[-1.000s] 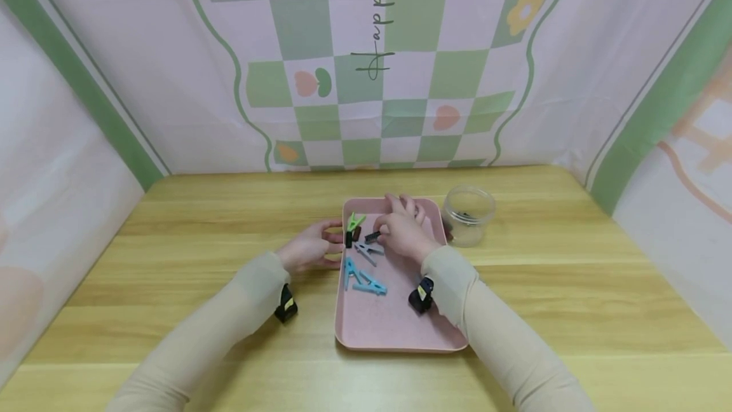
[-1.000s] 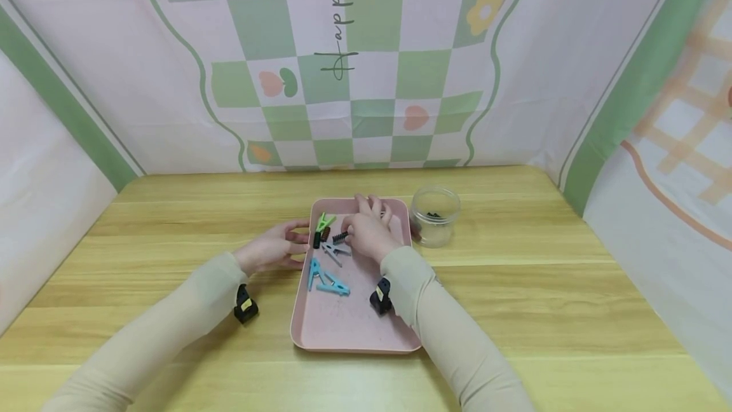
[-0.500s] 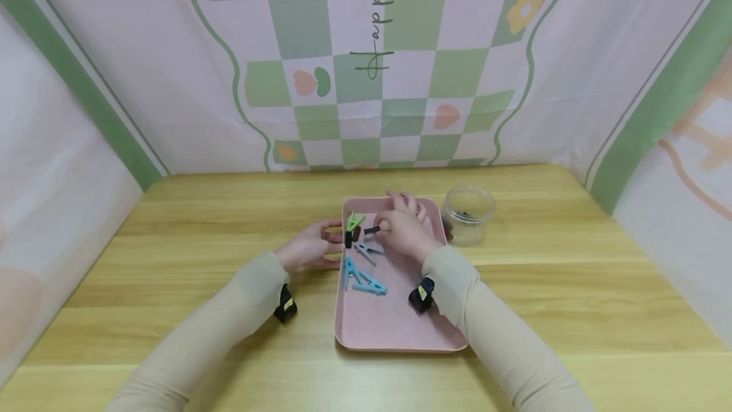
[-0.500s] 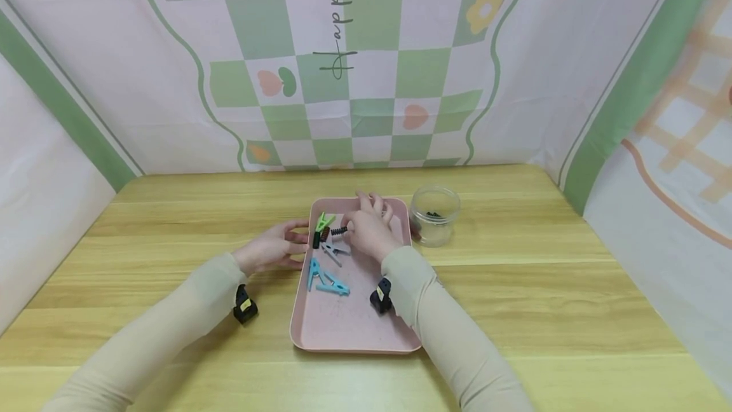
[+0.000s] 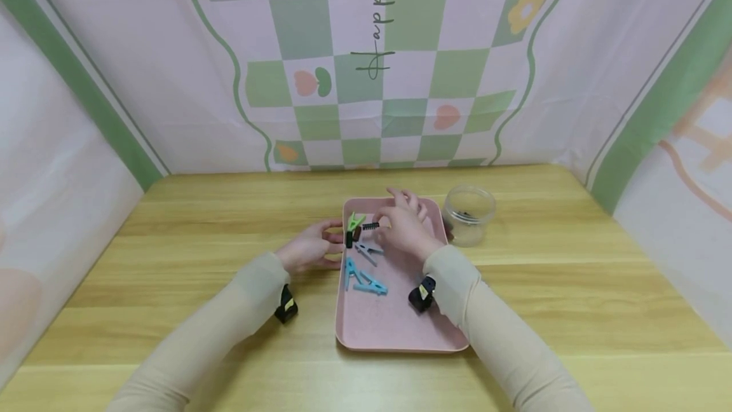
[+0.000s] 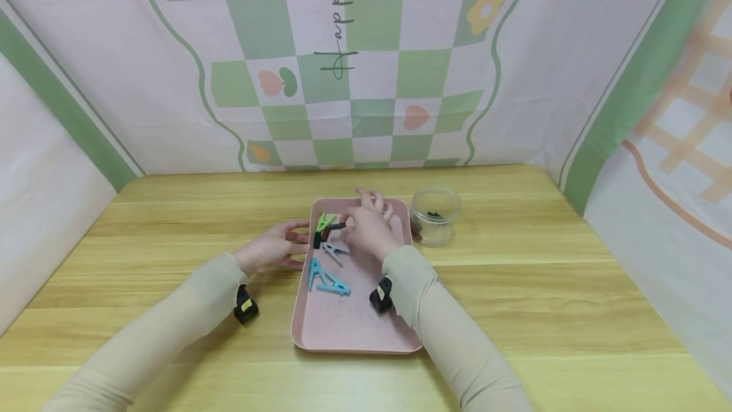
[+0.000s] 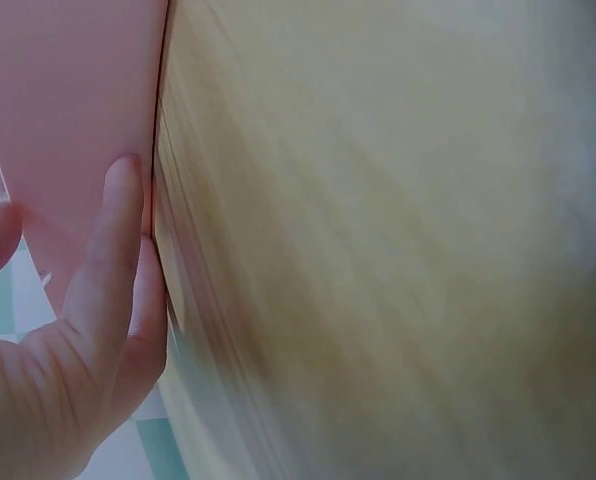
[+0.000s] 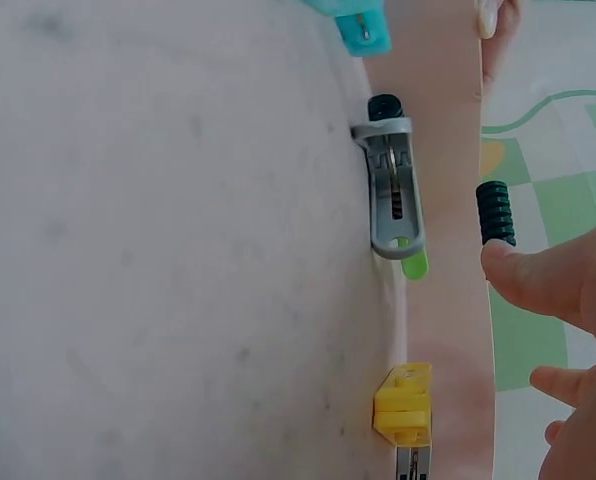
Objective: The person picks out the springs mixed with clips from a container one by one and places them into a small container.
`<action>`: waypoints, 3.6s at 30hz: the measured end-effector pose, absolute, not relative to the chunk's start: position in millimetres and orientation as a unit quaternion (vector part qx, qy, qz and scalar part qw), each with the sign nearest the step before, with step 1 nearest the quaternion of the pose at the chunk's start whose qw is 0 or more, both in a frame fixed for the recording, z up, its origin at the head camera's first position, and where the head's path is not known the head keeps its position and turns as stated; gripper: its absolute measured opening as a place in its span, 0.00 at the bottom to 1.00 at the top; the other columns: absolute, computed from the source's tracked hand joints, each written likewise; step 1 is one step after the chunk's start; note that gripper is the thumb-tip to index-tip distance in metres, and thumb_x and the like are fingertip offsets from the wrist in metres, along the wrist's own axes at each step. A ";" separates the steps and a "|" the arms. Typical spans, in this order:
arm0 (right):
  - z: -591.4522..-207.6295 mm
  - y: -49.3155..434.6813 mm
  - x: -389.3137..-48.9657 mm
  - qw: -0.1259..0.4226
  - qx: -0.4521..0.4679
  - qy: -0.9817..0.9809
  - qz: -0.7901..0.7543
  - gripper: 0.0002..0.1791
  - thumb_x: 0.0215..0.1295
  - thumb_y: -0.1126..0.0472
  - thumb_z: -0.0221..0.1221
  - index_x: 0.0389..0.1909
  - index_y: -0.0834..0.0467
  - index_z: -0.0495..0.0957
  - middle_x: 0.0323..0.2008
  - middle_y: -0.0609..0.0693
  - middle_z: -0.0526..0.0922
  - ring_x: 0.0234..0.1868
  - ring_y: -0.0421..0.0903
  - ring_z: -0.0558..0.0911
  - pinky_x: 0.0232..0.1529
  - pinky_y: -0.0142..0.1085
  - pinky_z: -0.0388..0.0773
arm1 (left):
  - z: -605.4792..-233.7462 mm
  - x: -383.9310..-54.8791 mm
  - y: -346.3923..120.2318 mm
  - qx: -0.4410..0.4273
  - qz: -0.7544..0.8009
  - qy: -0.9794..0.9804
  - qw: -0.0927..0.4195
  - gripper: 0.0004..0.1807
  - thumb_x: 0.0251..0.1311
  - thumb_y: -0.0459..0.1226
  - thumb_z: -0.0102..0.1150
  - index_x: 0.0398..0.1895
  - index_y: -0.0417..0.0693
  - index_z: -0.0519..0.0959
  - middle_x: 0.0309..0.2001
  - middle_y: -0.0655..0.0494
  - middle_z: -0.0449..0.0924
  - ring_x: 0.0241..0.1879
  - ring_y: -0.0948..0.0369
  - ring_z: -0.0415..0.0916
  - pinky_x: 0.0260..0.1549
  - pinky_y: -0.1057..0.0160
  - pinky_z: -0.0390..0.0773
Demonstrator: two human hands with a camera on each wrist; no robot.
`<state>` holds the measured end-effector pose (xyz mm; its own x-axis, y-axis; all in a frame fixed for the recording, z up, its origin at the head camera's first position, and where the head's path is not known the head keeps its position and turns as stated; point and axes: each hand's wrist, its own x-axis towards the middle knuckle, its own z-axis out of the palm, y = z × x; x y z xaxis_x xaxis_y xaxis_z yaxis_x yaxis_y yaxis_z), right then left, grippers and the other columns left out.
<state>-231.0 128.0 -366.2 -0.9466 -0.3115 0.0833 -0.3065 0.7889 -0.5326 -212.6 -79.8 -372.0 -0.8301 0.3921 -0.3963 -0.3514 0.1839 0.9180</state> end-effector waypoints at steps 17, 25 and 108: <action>-357.8 134.1 -232.6 0.025 -0.146 0.943 -0.297 0.11 0.61 0.60 0.62 0.44 0.56 0.81 0.74 0.57 0.46 0.72 0.63 0.38 0.67 0.64 0.30 | -372.4 -210.3 -80.8 0.026 0.630 0.719 0.290 0.34 0.65 0.24 0.45 0.73 0.44 0.49 0.64 0.34 0.62 0.59 0.45 0.69 0.51 0.50 0.80; -349.7 138.3 -233.1 0.018 -0.148 0.944 -0.294 0.10 0.63 0.60 0.60 0.43 0.57 0.82 0.75 0.54 0.46 0.72 0.64 0.38 0.67 0.65 0.31 | -371.9 -212.1 -80.2 0.021 0.630 0.720 0.290 0.34 0.65 0.24 0.46 0.73 0.44 0.49 0.64 0.35 0.62 0.59 0.45 0.69 0.51 0.51 0.80; -286.4 162.7 -220.1 -0.035 -0.175 0.948 -0.263 0.06 0.57 0.63 0.64 0.35 0.58 0.83 0.74 0.60 0.46 0.70 0.65 0.37 0.64 0.63 0.31 | -366.0 -212.9 -83.9 0.021 0.641 0.704 0.306 0.34 0.66 0.25 0.45 0.73 0.44 0.48 0.65 0.35 0.59 0.59 0.45 0.68 0.53 0.51 0.79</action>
